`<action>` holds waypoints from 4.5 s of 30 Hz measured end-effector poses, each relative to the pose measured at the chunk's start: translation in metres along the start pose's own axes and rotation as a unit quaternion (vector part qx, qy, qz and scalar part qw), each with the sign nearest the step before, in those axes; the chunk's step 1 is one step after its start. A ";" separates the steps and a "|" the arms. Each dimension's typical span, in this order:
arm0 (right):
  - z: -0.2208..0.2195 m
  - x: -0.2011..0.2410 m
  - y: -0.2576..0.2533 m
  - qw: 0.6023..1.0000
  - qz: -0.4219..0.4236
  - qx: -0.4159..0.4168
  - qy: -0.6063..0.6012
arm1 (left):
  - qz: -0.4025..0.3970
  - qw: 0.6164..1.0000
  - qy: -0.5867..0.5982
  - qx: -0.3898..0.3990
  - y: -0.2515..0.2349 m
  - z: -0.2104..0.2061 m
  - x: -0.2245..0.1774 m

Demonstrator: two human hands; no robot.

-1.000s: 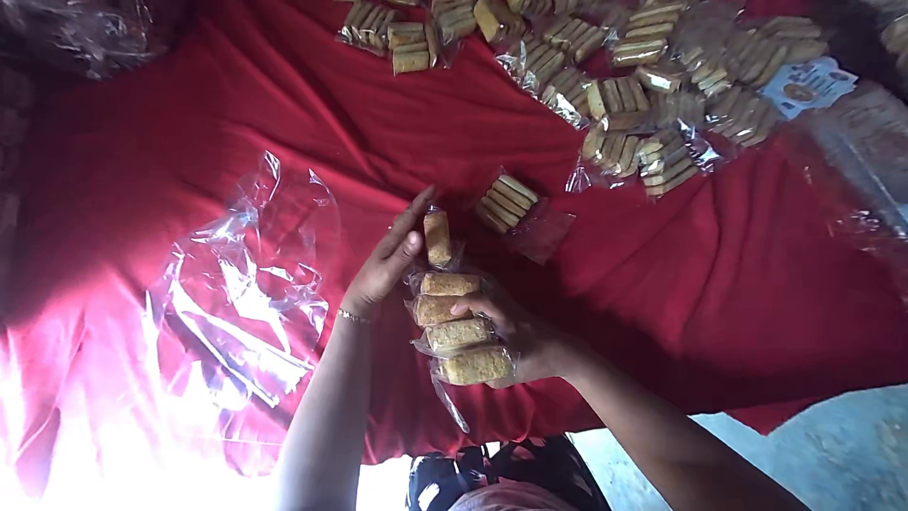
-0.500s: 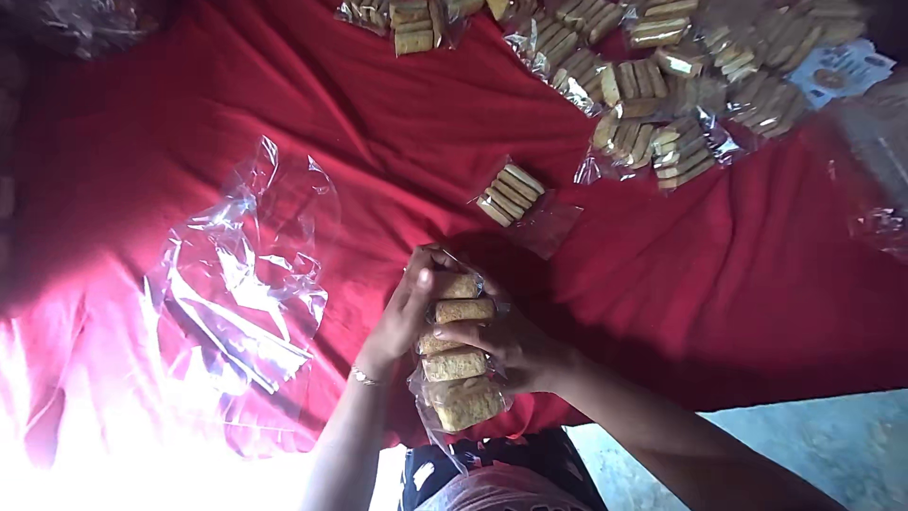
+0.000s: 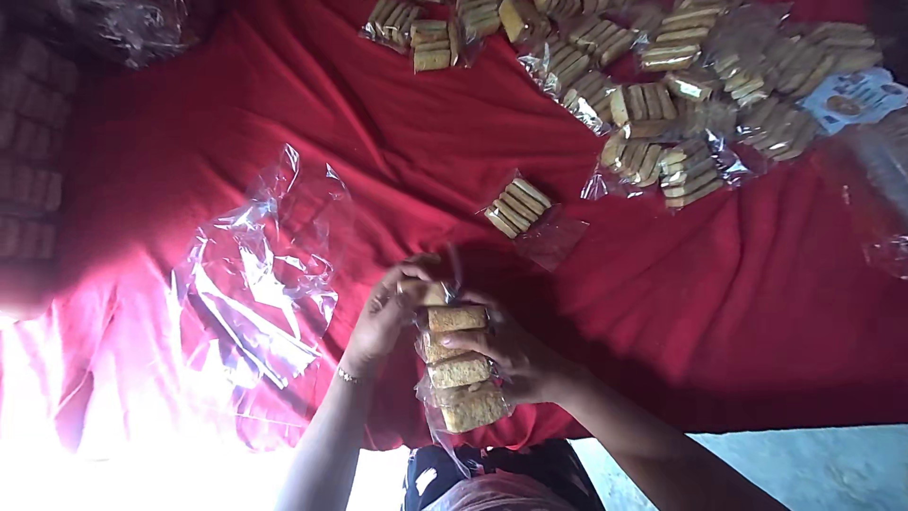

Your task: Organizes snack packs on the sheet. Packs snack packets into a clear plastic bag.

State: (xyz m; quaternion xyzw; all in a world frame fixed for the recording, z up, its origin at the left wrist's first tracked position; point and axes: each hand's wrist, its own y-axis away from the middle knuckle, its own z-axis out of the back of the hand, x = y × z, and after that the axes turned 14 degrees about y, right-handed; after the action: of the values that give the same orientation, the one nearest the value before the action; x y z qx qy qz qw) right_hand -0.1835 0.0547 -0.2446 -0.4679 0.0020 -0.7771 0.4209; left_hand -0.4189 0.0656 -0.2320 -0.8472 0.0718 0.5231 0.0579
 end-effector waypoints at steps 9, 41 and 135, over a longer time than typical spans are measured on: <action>0.012 -0.010 -0.002 0.998 0.035 0.042 -0.016 | -0.197 0.958 -0.205 -0.045 -0.025 0.058 -0.039; 0.018 -0.014 0.002 0.997 0.048 0.029 0.045 | 0.062 0.819 -0.565 0.080 0.025 0.023 -0.064; -0.014 0.015 -0.010 0.996 -0.031 -0.050 0.073 | 0.024 1.000 -0.019 -0.006 0.056 -0.040 -0.007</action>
State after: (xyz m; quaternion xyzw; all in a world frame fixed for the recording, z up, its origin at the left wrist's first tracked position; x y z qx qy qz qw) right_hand -0.2029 0.0460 -0.2374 -0.4304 0.0566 -0.8207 0.3714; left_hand -0.3974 0.0040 -0.2089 -0.8353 0.0878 0.5411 0.0414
